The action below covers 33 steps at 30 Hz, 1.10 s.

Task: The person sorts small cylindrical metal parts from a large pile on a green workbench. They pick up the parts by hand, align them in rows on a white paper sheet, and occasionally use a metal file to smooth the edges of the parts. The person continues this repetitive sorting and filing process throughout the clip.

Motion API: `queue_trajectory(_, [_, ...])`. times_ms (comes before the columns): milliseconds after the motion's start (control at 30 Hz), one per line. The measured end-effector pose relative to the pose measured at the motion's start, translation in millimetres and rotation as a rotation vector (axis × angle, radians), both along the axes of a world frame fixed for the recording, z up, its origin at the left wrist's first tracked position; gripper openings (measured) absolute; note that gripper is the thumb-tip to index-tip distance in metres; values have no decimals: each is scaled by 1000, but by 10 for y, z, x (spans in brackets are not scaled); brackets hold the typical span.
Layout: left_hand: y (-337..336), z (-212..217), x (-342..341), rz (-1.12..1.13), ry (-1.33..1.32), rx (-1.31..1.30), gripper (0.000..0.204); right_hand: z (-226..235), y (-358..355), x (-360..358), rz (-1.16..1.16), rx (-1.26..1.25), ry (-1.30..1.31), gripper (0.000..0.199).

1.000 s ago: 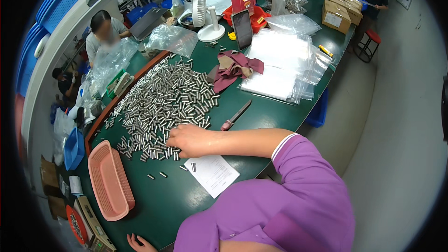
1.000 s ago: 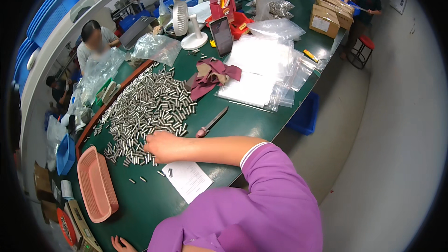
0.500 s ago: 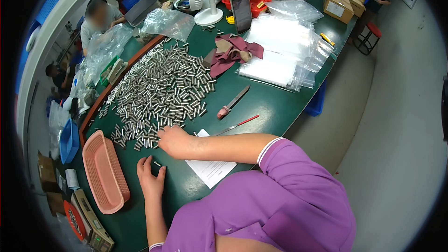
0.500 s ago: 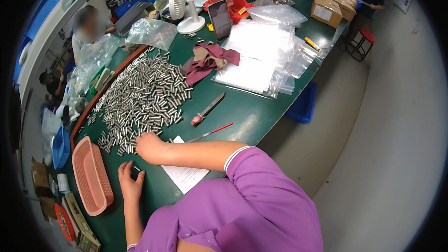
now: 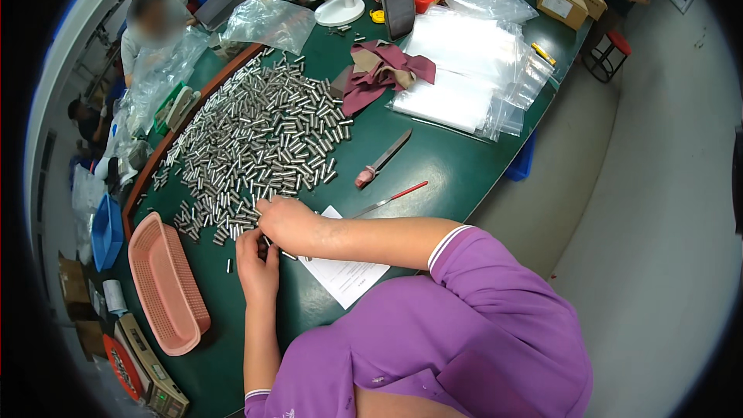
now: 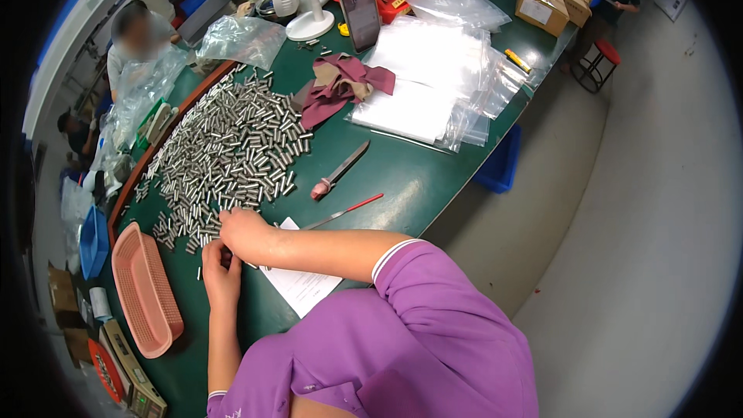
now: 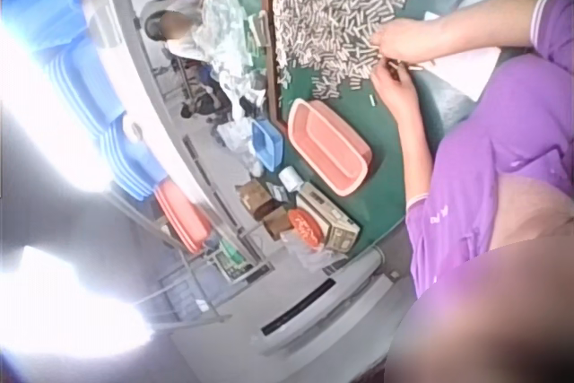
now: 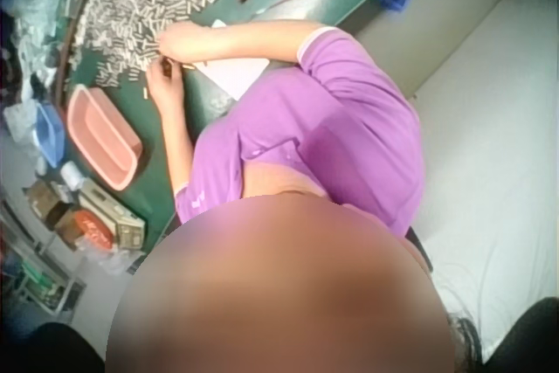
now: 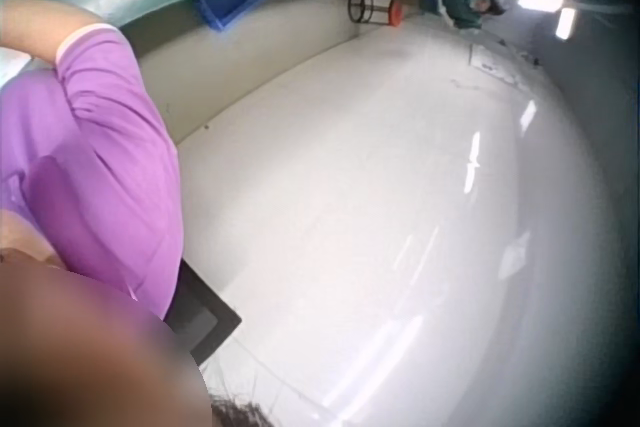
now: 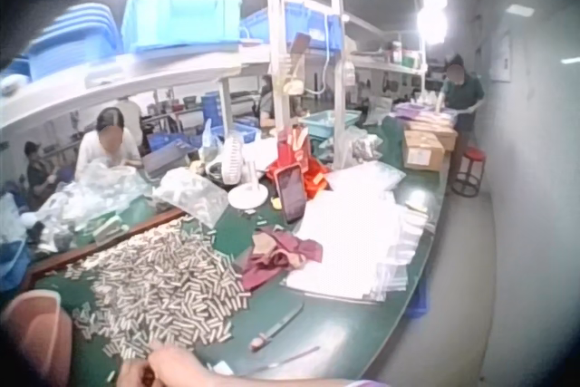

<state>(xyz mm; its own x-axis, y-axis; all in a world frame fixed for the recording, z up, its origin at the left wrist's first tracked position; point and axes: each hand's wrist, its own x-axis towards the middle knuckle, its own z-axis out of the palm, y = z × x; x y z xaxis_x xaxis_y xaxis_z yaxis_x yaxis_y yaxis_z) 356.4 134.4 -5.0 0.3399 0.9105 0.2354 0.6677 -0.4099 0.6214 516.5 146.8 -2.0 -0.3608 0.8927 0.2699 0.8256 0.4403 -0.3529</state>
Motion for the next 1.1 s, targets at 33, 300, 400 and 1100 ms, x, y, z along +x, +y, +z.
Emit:
queue_trajectory(33, [12,-15,8,-5,7,21,32,5,-13,11,-11,7,13,11])
queue_trajectory(300, [74,-20,103,-35,-21,19,26,-144,19,71,-7,95,98,10])
queue_trajectory(400, [47,19,102,-36,32,-4,22,-105,-28,112,1,65,113,9])
queue_trajectory(1100, [20,70,4,-108,120,91,16,-82,-165,174,52,30,104,10])
